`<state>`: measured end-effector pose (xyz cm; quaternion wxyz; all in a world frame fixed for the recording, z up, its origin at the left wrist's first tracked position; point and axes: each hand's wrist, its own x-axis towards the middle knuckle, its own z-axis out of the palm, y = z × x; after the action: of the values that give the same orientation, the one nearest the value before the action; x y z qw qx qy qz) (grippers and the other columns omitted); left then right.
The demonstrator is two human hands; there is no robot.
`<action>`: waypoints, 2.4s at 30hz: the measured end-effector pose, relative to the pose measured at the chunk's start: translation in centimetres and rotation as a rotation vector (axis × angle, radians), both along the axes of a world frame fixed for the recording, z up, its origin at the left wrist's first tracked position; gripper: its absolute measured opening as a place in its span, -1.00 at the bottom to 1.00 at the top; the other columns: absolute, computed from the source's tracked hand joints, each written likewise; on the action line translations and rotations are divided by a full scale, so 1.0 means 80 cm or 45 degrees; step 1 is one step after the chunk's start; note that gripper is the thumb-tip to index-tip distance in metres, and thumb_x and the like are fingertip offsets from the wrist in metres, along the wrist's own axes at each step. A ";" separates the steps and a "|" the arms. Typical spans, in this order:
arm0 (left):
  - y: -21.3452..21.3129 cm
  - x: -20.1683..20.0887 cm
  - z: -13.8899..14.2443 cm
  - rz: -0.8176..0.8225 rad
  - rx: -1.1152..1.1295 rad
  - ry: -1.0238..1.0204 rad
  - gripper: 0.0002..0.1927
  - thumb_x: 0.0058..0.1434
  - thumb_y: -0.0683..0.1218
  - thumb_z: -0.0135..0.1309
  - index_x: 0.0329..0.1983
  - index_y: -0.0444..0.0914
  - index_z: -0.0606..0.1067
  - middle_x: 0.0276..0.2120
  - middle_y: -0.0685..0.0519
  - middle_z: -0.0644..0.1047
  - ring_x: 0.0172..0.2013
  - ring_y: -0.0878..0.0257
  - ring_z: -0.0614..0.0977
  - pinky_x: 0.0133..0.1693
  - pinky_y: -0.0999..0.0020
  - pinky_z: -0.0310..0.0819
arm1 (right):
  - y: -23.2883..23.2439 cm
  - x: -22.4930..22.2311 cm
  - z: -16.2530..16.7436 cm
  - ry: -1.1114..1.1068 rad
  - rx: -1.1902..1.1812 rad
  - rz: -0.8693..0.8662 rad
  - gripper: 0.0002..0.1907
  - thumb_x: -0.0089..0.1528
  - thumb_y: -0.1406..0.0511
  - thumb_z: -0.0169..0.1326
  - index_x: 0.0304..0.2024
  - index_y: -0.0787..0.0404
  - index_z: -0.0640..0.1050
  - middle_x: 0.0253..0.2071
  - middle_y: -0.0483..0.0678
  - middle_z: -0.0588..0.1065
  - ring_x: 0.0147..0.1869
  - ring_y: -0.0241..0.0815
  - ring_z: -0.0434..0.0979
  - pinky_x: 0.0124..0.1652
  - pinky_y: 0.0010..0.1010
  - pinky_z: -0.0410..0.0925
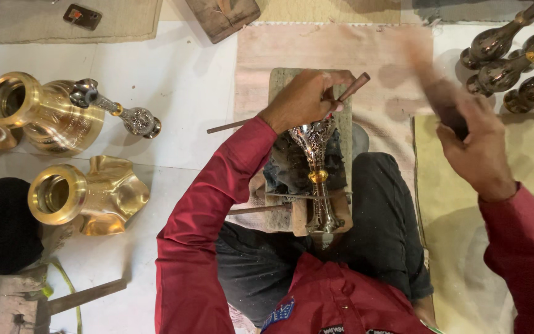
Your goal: The person sits on the floor with an ornate brass vessel held against a sandbag on a wooden block, and uses a wooden mallet to strike a small punch held against the vessel's surface, working the decorated areas of the body and neck. The person repositions the punch and rotates the vessel between strikes to continue the embossed pattern.
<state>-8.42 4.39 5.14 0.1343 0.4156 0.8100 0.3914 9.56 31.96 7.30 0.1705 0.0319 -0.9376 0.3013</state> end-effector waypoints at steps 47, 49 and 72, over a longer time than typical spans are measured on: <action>-0.019 0.007 0.004 -0.014 0.086 -0.029 -0.58 0.24 -0.17 0.31 0.17 -0.17 0.53 -0.43 0.01 0.71 -0.45 0.33 0.75 -0.33 0.32 0.60 | 0.001 0.009 0.014 0.136 0.333 0.037 -0.28 0.15 0.58 0.13 0.38 0.16 0.47 0.02 0.17 0.49 0.14 0.19 0.47 0.11 -0.10 0.39; -0.020 0.006 0.002 -0.009 0.081 -0.007 -0.56 0.23 -0.16 0.31 0.18 -0.16 0.52 -0.43 0.01 0.71 -0.45 0.32 0.75 -0.32 0.31 0.62 | -0.006 0.010 0.022 0.139 0.308 -0.014 -0.29 0.23 0.56 0.14 0.44 0.09 0.46 0.09 0.17 0.47 0.16 0.12 0.47 0.13 -0.15 0.38; -0.027 0.008 0.000 -0.048 0.211 -0.059 -0.49 0.21 -0.17 0.31 0.24 -0.18 0.48 -0.35 0.00 0.72 -0.37 0.30 0.77 -0.25 0.34 0.67 | -0.013 0.004 0.022 0.160 0.100 0.017 -0.28 0.19 0.58 0.15 0.42 0.23 0.42 0.04 0.20 0.45 0.06 0.13 0.52 -0.03 -0.14 0.45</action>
<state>-7.80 2.25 5.14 0.1254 0.4312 0.7636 0.4639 9.90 30.92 9.04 0.2256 0.0637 -0.9359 0.2630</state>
